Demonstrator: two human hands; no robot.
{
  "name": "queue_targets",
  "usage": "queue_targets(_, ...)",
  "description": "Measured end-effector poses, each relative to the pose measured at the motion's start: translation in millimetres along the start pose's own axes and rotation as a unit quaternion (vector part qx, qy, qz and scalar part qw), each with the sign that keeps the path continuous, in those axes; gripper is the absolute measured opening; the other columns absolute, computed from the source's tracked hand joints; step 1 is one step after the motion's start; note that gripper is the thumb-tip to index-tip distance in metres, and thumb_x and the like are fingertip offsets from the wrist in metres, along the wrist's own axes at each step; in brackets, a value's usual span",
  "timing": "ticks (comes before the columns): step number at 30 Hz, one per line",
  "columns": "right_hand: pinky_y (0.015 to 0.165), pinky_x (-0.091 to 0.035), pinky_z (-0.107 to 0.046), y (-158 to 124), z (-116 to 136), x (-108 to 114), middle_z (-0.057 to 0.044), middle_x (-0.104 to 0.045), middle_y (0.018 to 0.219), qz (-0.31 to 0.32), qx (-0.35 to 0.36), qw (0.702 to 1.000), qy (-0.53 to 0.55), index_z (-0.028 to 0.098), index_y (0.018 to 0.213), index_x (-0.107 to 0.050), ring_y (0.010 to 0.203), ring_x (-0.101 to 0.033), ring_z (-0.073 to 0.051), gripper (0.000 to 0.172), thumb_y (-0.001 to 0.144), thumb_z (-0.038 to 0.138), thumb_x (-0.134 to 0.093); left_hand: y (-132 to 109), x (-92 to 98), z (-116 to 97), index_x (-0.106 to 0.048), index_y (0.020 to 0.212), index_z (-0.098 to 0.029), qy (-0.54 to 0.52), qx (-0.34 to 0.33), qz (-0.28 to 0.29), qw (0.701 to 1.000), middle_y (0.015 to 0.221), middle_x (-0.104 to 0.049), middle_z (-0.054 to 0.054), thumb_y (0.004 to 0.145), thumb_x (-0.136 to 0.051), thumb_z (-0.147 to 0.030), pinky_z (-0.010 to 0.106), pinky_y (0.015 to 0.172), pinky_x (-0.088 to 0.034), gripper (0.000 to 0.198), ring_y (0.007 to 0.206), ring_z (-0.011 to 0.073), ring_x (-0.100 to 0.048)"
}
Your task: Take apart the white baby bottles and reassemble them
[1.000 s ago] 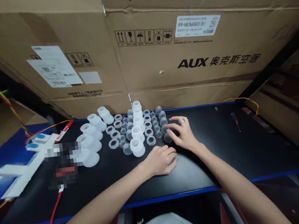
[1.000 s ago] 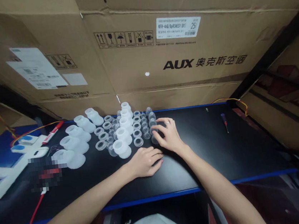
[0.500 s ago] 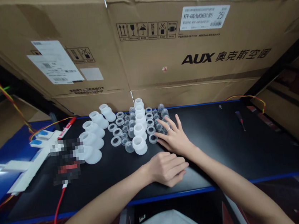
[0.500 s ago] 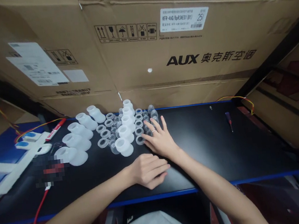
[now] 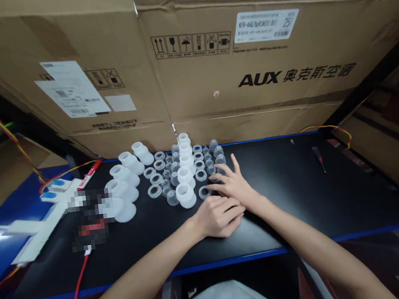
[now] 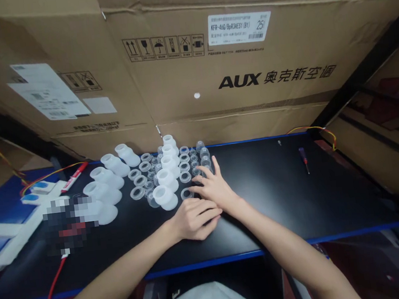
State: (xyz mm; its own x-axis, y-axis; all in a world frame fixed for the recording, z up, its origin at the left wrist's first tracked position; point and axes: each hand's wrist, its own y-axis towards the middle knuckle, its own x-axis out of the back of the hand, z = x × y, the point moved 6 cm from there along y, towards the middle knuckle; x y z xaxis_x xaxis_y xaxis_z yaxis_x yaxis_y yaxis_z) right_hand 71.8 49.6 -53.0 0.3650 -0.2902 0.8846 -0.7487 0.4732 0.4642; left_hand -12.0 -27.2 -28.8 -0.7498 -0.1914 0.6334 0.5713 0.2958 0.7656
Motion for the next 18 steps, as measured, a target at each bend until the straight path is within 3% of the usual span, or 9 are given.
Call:
queue_targets(6, 0.129, 0.005, -0.081, -0.4, -0.9, 1.3, -0.003, -0.066, 0.147, -0.014, -0.002, 1.0, -0.001, 0.037, 0.115, -0.083, 0.15, -0.042, -0.037, 0.022, 0.097, 0.026, -0.08, -4.4, 2.2, 1.3, -0.074, 0.12, -0.011, 0.041, 0.008, -0.01, 0.999, 0.074, -0.074, 0.002, 0.092, -0.068, -0.012, 0.034, 0.058, -0.047, 0.028, 0.059, 0.0174, -0.065)
queue_targets(11, 0.131, -0.004, -0.078, -5.3, -12.5, 12.7, -0.01, -0.049, 0.166, -0.032, -0.081, 0.996, -0.035, 0.031, 0.143, -0.071, 0.156, -0.034, -0.039, 0.045, 0.099, 0.018, -0.069, -6.5, 2.2, 2.9, -0.072, 0.106, -0.015, 0.095, 0.076, -0.027, 0.992, 0.065, -0.067, -0.001, 0.096, -0.066, -0.014, 0.033, 0.056, -0.042, 0.012, 0.052, 0.0156, -0.061)
queue_targets(15, 0.13, -0.008, -0.08, -8.8, -22.2, 17.7, -0.015, -0.044, 0.169, -0.062, -0.12, 0.99, -0.048, 0.023, 0.133, -0.074, 0.159, -0.03, -0.042, 0.031, 0.104, 0.024, -0.064, -10.1, -5.3, 9.0, -0.069, 0.088, -0.017, 0.257, 0.169, 0.101, 0.946, 0.061, -0.064, 0.004, 0.096, -0.064, -0.019, 0.035, 0.055, -0.042, 0.01, 0.052, 0.0254, -0.065)
queue_targets(18, 0.128, -0.011, -0.082, -8.8, -23.5, 13.9, -0.015, -0.048, 0.166, -0.065, -0.118, 0.99, -0.032, 0.023, 0.118, -0.078, 0.158, -0.034, -0.043, 0.02, 0.101, 0.024, -0.067, -21.8, -7.9, 17.7, -0.072, 0.09, -0.015, 0.301, 0.257, 0.198, 0.897, 0.059, -0.066, 0.008, 0.099, -0.06, -0.021, 0.032, 0.05, -0.038, 0.016, 0.048, 0.0292, -0.065)
